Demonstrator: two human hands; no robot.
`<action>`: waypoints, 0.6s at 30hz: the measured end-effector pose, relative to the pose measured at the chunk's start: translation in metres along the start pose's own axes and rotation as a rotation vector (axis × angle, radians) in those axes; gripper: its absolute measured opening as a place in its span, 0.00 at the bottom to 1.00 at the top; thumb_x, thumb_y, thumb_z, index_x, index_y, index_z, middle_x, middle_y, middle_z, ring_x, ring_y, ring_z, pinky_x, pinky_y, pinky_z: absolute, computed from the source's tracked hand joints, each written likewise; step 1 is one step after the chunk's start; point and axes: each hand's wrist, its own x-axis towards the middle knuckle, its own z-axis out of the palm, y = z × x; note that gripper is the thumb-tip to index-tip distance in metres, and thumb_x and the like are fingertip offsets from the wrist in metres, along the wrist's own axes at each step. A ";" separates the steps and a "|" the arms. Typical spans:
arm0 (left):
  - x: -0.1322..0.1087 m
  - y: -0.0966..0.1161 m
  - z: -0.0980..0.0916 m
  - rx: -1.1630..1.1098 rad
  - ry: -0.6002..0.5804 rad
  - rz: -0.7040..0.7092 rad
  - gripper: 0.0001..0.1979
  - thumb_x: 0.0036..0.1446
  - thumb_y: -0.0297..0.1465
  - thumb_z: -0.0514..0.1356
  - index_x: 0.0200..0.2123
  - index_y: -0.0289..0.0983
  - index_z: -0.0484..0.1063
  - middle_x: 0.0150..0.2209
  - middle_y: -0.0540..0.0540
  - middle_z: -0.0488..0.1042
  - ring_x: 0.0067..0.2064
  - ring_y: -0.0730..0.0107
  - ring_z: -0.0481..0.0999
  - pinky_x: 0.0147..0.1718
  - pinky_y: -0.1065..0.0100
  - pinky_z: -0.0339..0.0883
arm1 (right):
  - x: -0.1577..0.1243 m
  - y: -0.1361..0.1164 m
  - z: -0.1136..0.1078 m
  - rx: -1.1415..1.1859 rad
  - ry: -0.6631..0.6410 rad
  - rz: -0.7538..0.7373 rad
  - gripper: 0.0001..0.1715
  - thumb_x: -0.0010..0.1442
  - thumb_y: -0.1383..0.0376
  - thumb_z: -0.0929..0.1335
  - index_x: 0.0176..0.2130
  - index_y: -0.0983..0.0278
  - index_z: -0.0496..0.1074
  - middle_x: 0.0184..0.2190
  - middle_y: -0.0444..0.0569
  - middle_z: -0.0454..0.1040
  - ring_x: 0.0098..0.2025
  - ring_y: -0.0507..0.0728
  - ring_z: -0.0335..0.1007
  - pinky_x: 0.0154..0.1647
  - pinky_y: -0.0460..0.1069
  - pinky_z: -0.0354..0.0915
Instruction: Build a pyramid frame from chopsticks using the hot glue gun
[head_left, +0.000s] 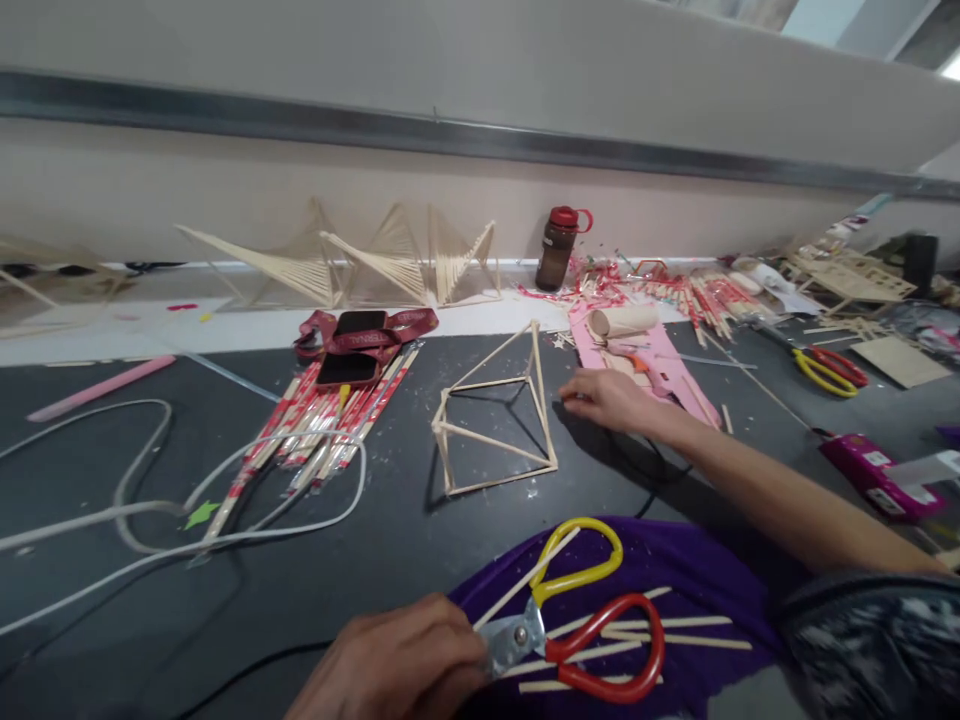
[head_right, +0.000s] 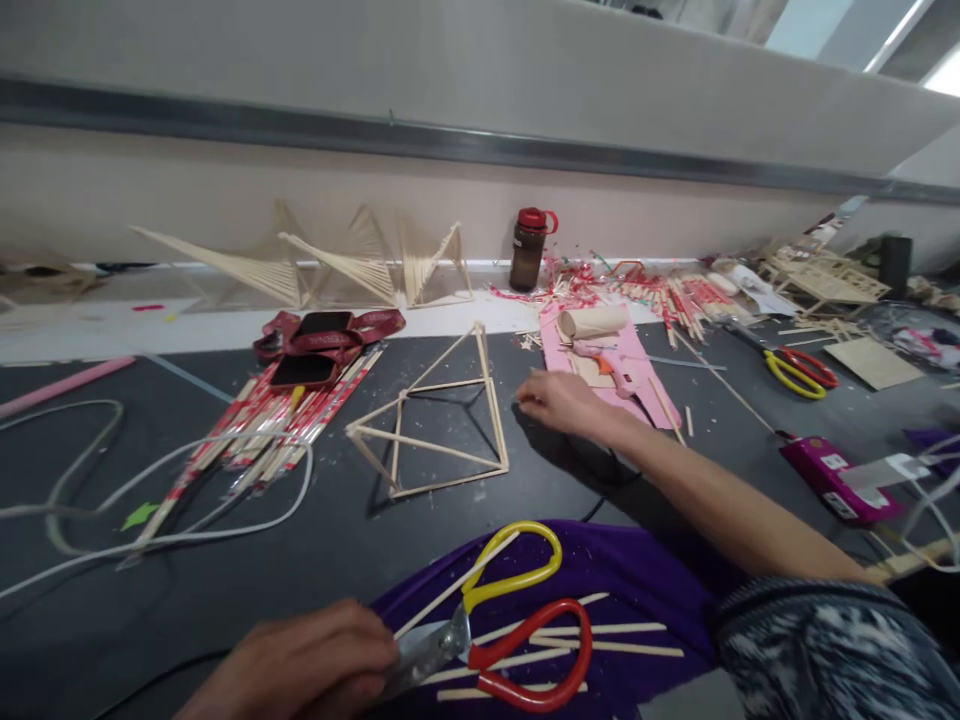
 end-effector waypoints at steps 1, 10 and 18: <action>0.001 0.000 -0.002 0.029 0.004 -0.004 0.11 0.60 0.33 0.54 0.38 0.44 0.77 0.32 0.47 0.77 0.33 0.71 0.74 0.33 0.77 0.65 | -0.010 -0.009 0.008 -0.032 -0.017 -0.030 0.16 0.61 0.62 0.63 0.45 0.64 0.73 0.37 0.51 0.73 0.34 0.54 0.68 0.33 0.46 0.58; 0.003 0.001 -0.012 0.242 0.062 -0.133 0.12 0.61 0.32 0.52 0.39 0.43 0.75 0.35 0.49 0.76 0.36 0.73 0.75 0.36 0.76 0.63 | -0.014 -0.031 0.041 -0.242 0.035 -0.080 0.14 0.63 0.66 0.58 0.35 0.66 0.71 0.31 0.50 0.70 0.29 0.52 0.65 0.25 0.46 0.50; 0.004 -0.030 -0.050 0.582 0.374 -0.198 0.13 0.61 0.31 0.50 0.42 0.40 0.73 0.39 0.48 0.76 0.39 0.70 0.76 0.39 0.71 0.66 | -0.018 -0.020 0.023 -0.204 0.278 0.119 0.06 0.57 0.67 0.61 0.35 0.65 0.66 0.32 0.49 0.71 0.27 0.52 0.66 0.24 0.46 0.52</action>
